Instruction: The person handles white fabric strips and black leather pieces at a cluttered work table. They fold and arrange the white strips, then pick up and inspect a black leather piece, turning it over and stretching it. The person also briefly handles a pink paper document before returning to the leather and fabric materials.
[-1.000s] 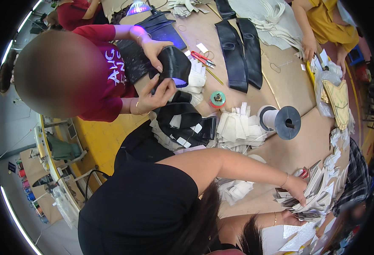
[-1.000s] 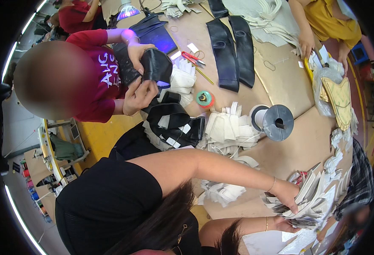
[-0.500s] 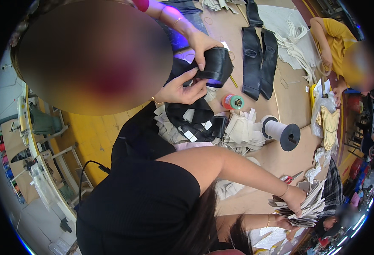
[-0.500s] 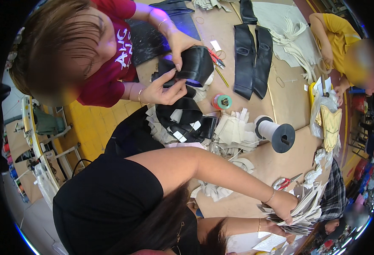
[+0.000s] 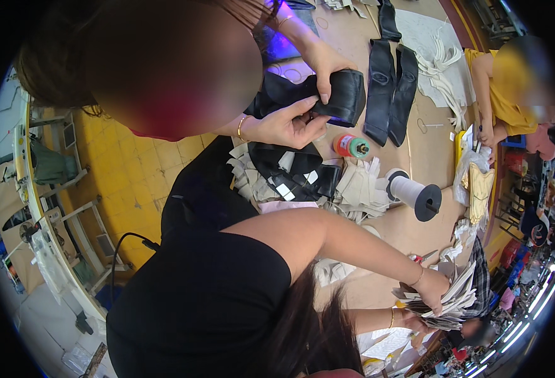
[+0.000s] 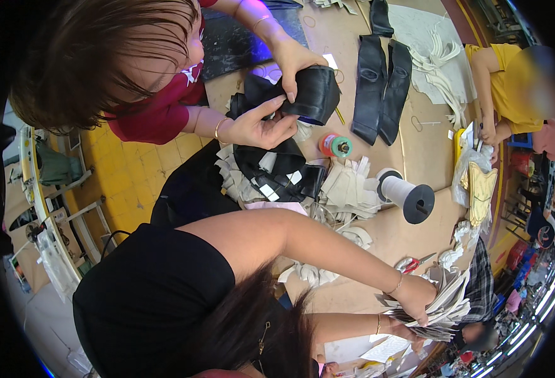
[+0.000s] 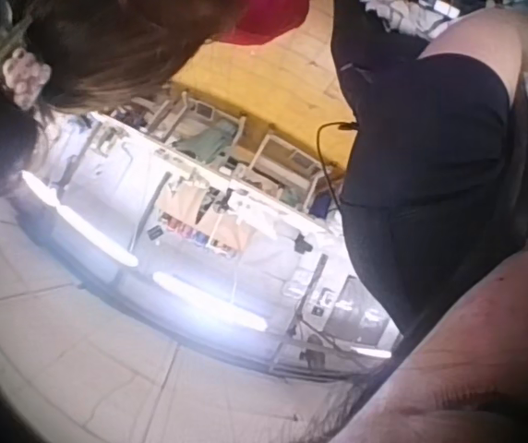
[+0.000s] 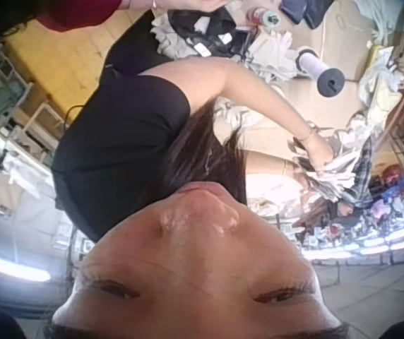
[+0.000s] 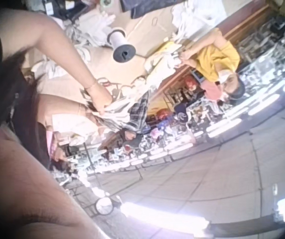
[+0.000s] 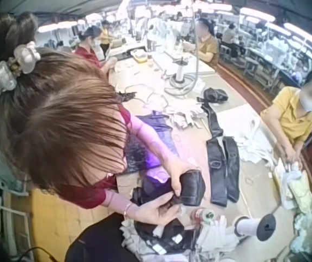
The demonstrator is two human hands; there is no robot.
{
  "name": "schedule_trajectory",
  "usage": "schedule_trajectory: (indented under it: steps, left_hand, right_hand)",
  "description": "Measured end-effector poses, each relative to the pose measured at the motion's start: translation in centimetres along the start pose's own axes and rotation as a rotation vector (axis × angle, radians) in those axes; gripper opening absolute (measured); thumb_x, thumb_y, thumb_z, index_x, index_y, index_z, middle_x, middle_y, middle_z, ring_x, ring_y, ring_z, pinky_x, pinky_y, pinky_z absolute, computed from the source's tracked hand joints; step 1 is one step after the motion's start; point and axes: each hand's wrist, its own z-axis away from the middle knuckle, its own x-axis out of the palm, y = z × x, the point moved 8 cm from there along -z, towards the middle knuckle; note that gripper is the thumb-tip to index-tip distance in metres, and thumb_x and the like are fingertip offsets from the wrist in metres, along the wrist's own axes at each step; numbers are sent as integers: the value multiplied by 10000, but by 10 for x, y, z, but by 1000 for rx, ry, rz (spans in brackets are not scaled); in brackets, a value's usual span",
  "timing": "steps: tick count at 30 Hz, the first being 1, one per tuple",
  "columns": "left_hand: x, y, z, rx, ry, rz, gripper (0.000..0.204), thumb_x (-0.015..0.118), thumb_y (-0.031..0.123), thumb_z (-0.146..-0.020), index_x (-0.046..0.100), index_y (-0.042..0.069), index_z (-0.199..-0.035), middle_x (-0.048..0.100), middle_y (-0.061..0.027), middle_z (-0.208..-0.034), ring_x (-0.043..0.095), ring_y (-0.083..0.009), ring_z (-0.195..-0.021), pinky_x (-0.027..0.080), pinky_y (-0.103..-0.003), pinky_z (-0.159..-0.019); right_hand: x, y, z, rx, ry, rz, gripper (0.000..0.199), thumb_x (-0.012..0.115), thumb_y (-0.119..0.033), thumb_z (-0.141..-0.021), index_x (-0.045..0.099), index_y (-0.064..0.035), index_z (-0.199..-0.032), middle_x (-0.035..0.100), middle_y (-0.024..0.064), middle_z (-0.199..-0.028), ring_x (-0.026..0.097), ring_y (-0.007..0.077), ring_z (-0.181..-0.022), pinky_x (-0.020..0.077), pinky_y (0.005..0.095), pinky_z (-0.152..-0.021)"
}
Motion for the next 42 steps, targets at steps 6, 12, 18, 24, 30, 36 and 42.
schedule_trajectory:
  steps: [6,12,18,24,30,36,42]
  left_hand:
    - [4,-1,0,4,2,22,461,738,369,-644,686,-20,-885,659,-225,-911,634,-369,-877,493,-398,-802]
    - [7,-2,0,19,24,7,444,737,356,-643,688,-12,-886,661,-226,-905,640,-361,-874,496,-397,-796]
    - [11,-4,0,-11,-17,15,440,736,346,-644,687,-9,-898,663,-221,-904,640,-358,-873,498,-395,-792]
    - [18,-5,-4,32,1,60,438,735,358,-641,693,-6,-880,666,-219,-883,644,-359,-844,502,-393,-785]
    - [22,-6,-7,18,-22,-32,436,733,357,-641,693,-13,-868,663,-228,-864,646,-359,-830,510,-390,-763]
    - [24,-8,-9,-8,-31,-3,442,736,366,-641,692,-15,-860,663,-228,-862,647,-356,-829,510,-389,-763]
    - [22,-11,-8,-18,-28,-14,435,741,363,-642,692,-10,-863,668,-216,-865,650,-352,-822,508,-387,-760]
  right_hand:
    - [-6,4,9,21,4,14,632,629,-255,-789,443,-28,-1349,415,133,-1418,400,283,-1287,309,441,-1091]
    - [-10,8,17,35,0,30,628,627,-262,-793,445,-30,-1348,419,129,-1415,405,280,-1283,312,439,-1089]
    - [-11,10,18,41,-6,38,625,625,-270,-797,446,-32,-1347,423,126,-1412,410,276,-1279,315,437,-1087]
    - [-12,9,18,40,-6,40,623,623,-277,-802,447,-34,-1347,428,123,-1409,415,272,-1276,319,436,-1084]
    - [-18,10,24,42,17,51,620,621,-285,-806,448,-36,-1346,432,120,-1405,419,269,-1272,322,434,-1082]
    - [-20,5,22,36,30,61,617,619,-292,-810,449,-37,-1345,436,117,-1402,424,265,-1269,325,432,-1080]
    - [-22,5,20,37,38,69,614,617,-300,-814,450,-39,-1344,441,114,-1399,429,261,-1265,328,431,-1078]
